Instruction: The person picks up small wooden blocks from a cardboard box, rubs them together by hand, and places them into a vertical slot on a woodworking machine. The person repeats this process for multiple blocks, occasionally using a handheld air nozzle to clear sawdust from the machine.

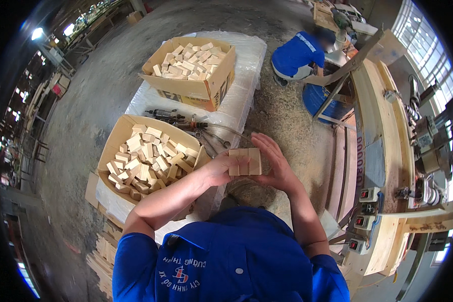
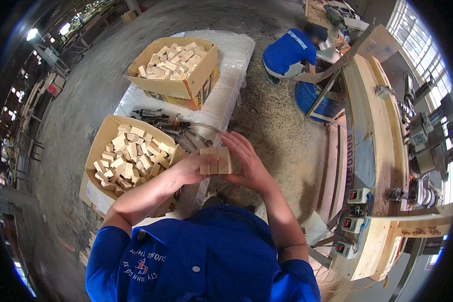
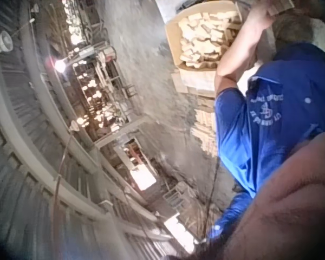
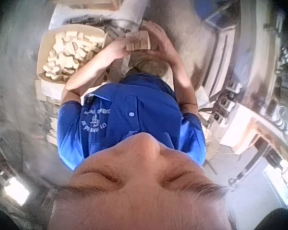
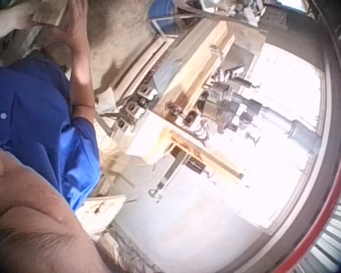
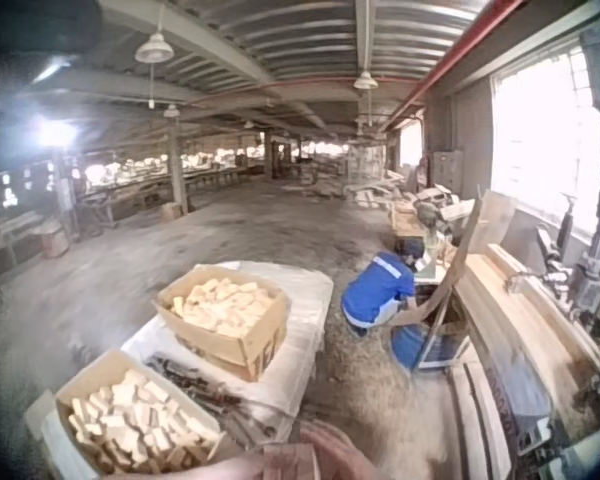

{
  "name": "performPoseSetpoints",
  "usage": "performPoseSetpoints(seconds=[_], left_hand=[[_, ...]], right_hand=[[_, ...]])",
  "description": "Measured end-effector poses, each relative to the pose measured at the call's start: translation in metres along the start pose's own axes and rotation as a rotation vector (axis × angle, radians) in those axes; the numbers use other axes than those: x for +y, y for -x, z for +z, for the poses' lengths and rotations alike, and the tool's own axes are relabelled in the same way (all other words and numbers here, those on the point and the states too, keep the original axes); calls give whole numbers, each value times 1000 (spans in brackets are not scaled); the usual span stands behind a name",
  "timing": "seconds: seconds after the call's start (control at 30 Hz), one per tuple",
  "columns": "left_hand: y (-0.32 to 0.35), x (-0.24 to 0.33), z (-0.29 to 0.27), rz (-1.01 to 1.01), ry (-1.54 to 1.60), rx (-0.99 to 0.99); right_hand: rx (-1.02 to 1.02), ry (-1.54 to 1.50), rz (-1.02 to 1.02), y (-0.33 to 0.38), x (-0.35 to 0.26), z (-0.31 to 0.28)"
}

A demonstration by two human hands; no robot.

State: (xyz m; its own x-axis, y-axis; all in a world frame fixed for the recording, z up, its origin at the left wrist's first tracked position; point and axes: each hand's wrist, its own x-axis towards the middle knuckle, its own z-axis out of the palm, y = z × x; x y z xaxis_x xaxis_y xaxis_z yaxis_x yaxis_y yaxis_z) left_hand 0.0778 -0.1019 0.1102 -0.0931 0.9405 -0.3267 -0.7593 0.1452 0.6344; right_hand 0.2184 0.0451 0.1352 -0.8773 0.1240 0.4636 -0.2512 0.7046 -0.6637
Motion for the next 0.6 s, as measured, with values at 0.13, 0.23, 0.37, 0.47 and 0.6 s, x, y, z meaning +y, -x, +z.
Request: performPoseSetpoints(seconds=[0.13,0.23,0.37,0.47,0.6], left_hand=[[7,0,-13,71,43,31],[11,0,-15,151,86,100],[19,1,-17,270,26,218],[25,1,-16,378,-51,319],[16,-2,2,531,-2,430]], right_hand=[[32,63,91,-3,-9,14],[66,70,160,0,-8,32],[136,173,101,-1,-9,51],[177,172,202,-6,-33,68],[167,444,217,-28,-53,62]])
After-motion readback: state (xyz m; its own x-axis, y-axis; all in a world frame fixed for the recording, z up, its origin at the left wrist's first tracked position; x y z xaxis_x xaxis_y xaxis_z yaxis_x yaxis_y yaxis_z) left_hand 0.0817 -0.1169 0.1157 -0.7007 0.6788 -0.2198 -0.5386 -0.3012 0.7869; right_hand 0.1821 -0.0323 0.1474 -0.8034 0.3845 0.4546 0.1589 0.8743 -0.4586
